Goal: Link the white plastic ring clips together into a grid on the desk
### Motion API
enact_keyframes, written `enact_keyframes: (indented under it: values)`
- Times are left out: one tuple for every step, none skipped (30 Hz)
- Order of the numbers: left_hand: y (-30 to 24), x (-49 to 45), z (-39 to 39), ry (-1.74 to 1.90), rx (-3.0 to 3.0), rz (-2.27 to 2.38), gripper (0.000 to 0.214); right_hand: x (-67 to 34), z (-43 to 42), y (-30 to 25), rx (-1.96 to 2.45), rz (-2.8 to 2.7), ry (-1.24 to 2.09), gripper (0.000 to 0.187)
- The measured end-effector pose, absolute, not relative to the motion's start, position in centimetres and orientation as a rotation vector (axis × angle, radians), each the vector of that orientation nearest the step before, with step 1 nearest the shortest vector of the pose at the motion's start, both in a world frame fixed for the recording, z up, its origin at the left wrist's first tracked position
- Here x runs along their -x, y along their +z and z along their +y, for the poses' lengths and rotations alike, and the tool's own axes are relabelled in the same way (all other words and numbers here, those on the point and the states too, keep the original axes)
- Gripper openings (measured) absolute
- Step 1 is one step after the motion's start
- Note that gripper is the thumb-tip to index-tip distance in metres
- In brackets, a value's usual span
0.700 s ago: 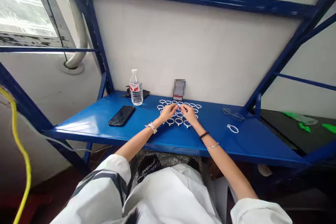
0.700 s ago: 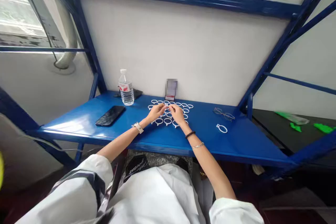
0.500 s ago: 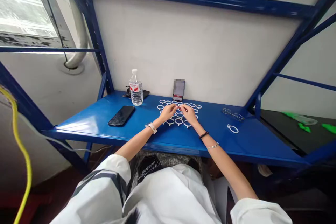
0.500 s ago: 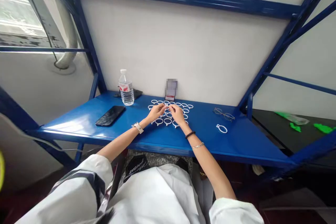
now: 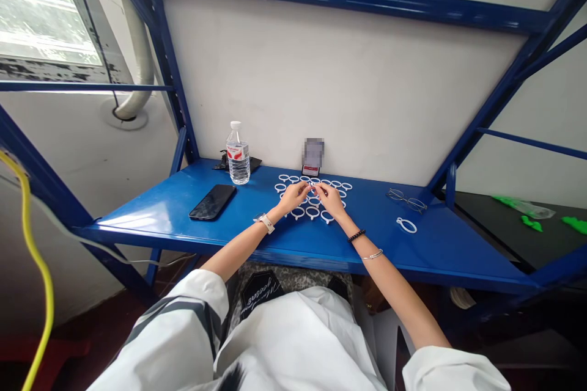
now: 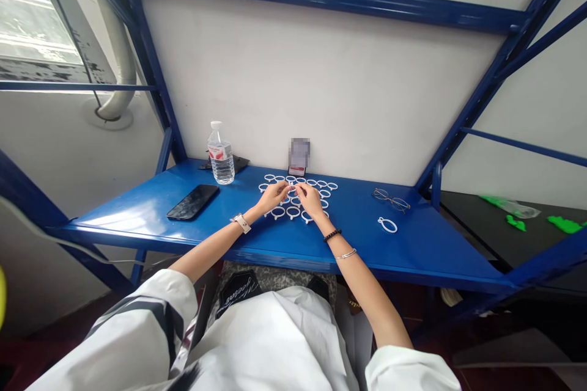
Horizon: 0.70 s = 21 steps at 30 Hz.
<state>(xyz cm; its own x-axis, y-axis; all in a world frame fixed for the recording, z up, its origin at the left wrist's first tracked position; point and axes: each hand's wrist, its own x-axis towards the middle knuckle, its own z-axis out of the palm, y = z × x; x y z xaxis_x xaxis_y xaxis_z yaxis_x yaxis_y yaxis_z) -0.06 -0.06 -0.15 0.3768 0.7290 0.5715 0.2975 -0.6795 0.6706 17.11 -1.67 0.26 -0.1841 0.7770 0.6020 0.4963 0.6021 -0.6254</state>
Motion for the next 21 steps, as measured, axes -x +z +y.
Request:
enact_keyframes:
  values:
    - [-0.15, 0.05, -0.04, 1.249, -2.180, 0.886, 0.041, -17.11, -1.69, 0.26, 1.027, -1.844, 0.361, 0.039]
    - [-0.14, 0.04, -0.04, 1.249, -2.181, 0.889, 0.041, -17.11, -1.70, 0.25, 1.026, -1.845, 0.364, 0.039]
    - [-0.11, 0.03, -0.04, 1.250, -2.183, 0.891, 0.042, -17.12, -1.72, 0.23, 1.027, -1.846, 0.364, 0.040]
    - [-0.08, 0.02, -0.06, 1.250, -2.186, 0.892, 0.042, -17.12, -1.73, 0.22, 1.028, -1.845, 0.364, 0.040]
    - [-0.04, 0.01, -0.08, 1.249, -2.188, 0.895, 0.042, -17.13, -1.74, 0.21, 1.029, -1.845, 0.365, 0.040]
    - [0.01, 0.00, -0.12, 1.248, -2.189, 0.898, 0.042, -17.13, -1.75, 0.21, 1.029, -1.845, 0.365, 0.040]
    - [0.05, 0.00, -0.16, 1.246, -2.190, 0.902, 0.042, -17.12, -1.75, 0.22, 1.029, -1.846, 0.365, 0.039]
    - [0.09, 0.00, -0.21, 1.243, -2.192, 0.903, 0.042, -17.11, -1.76, 0.24, 1.028, -1.846, 0.364, 0.039]
    - [0.12, 0.00, -0.26, 1.241, -2.192, 0.904, 0.042, -17.10, -1.77, 0.27, 1.026, -1.847, 0.363, 0.038]
    - [0.15, 0.00, -0.30, 1.240, -2.193, 0.903, 0.042, -17.09, -1.78, 0.30, 1.024, -1.848, 0.363, 0.038]
    - [0.17, 0.00, -0.33, 1.240, -2.192, 0.902, 0.043, -17.07, -1.80, 0.34, 1.022, -1.849, 0.363, 0.037]
    - [0.19, 0.01, -0.35, 1.240, -2.192, 0.902, 0.043, -17.05, -1.81, 0.37, 1.019, -1.850, 0.364, 0.037]
    - [0.20, 0.01, -0.36, 1.241, -2.190, 0.903, 0.043, -17.04, -1.82, 0.40, 1.017, -1.852, 0.367, 0.036]
    - [0.21, 0.01, -0.37, 1.242, -2.188, 0.906, 0.043, -17.03, -1.83, 0.42, 1.016, -1.852, 0.370, 0.036]
    - [0.22, 0.01, -0.37, 1.241, -2.187, 0.908, 0.043, -17.02, -1.84, 0.43, 1.017, -1.852, 0.372, 0.036]
    - [0.23, 0.01, -0.38, 1.239, -2.186, 0.911, 0.043, -17.02, -1.84, 0.43, 1.020, -1.850, 0.374, 0.036]
    - [0.24, 0.01, -0.38, 1.237, -2.183, 0.913, 0.043, -17.03, -1.84, 0.42, 1.022, -1.847, 0.375, 0.036]
    - [0.26, 0.01, -0.40, 1.235, -2.181, 0.913, 0.043, -17.04, -1.85, 0.41, 1.024, -1.843, 0.377, 0.037]
    - [0.28, 0.01, -0.42, 1.233, -2.178, 0.913, 0.043, -17.05, -1.85, 0.41, 1.025, -1.840, 0.381, 0.037]
    - [0.31, 0.01, -0.44, 1.233, -2.175, 0.912, 0.044, -17.06, -1.86, 0.41, 1.025, -1.837, 0.387, 0.038]
    - [0.34, 0.01, -0.47, 1.233, -2.173, 0.911, 0.044, -17.07, -1.88, 0.41, 1.024, -1.834, 0.398, 0.038]
